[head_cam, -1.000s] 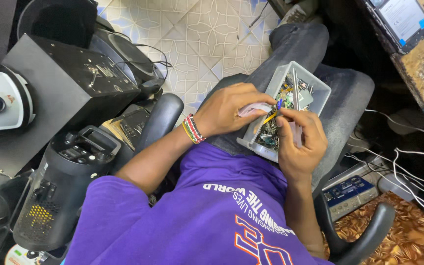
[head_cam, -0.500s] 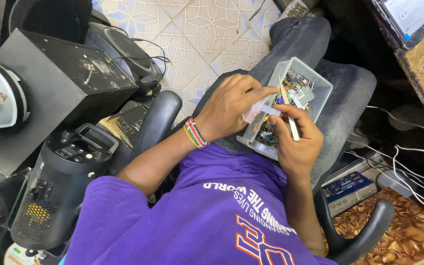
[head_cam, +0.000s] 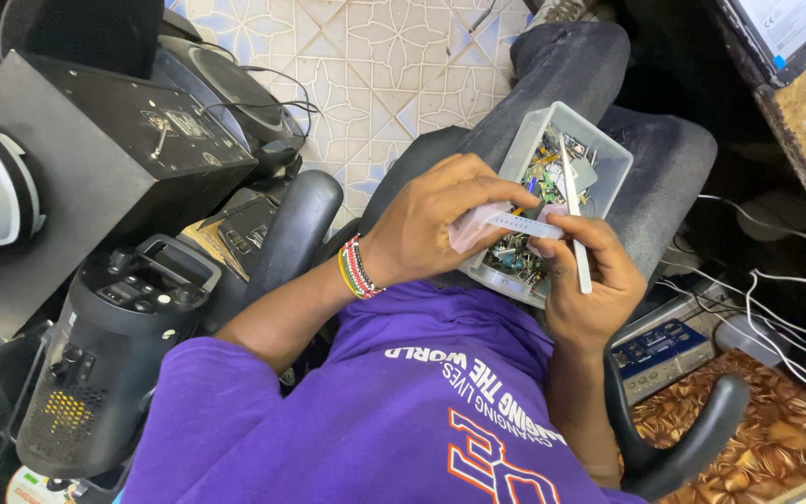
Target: The person sits with a plastic container of electronic components on their lap, using tweezers to pick up and sort small parts into a small plastic bag. They handle various components, including circuit boards and wires, and briefly interact with a phone on the nearby table.
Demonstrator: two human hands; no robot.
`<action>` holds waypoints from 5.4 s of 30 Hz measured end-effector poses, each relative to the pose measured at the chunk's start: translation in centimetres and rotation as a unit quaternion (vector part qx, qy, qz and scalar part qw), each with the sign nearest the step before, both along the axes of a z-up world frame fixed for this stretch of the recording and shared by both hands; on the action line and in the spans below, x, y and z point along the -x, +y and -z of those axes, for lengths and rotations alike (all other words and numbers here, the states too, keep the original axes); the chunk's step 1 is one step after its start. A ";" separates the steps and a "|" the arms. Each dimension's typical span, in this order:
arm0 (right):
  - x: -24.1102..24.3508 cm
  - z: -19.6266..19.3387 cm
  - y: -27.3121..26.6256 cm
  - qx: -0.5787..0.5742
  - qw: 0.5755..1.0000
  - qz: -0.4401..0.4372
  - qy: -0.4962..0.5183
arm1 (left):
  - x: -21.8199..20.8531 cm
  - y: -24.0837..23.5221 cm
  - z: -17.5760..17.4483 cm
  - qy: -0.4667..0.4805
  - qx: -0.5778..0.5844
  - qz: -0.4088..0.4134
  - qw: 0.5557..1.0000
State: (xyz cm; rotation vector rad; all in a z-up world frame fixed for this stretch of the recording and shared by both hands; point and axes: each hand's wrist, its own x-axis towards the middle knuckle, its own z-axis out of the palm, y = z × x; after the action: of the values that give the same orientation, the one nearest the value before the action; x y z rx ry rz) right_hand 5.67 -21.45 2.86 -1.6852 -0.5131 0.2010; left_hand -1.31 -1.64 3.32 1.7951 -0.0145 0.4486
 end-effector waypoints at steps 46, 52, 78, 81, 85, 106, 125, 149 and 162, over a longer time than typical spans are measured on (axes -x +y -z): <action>-1.1 -4.5 -1.8 0.038 0.980 0.169 -0.094 | -0.2 3.0 2.1 0.058 0.682 0.237 0.690; -1.3 -4.4 -2.2 0.073 0.977 0.176 -0.099 | -0.2 2.6 1.6 0.065 0.604 0.239 0.757; -1.2 -4.7 -2.3 0.054 0.978 0.185 -0.080 | -1.8 0.7 -0.3 0.222 0.212 0.133 0.942; -1.3 -4.7 -2.3 0.055 0.979 0.177 -0.090 | -2.6 0.7 -0.2 0.263 0.050 0.088 0.960; -1.3 -4.2 -2.7 0.067 0.976 0.181 -0.096 | -2.8 0.3 1.0 0.237 -0.010 0.045 0.970; -0.7 -5.1 -1.6 0.085 0.980 0.161 -0.082 | -2.5 1.2 2.6 0.262 -0.014 0.015 0.965; -0.8 -5.8 -1.4 0.087 0.982 0.131 -0.109 | -3.0 0.5 1.3 0.124 -0.071 0.028 0.989; -0.5 -6.1 -1.4 0.092 0.981 0.121 -0.116 | -3.9 -0.1 2.6 0.097 -0.141 0.063 0.983; -0.4 -6.1 -1.2 0.091 0.981 0.114 -0.127 | -3.8 0.1 2.4 0.097 -0.136 0.065 0.984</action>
State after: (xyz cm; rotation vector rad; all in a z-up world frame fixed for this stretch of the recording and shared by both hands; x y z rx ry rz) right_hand 6.03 -22.68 8.98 -1.9460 -0.4962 -0.1404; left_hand 2.48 -1.49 0.95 2.0858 -0.0592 0.1820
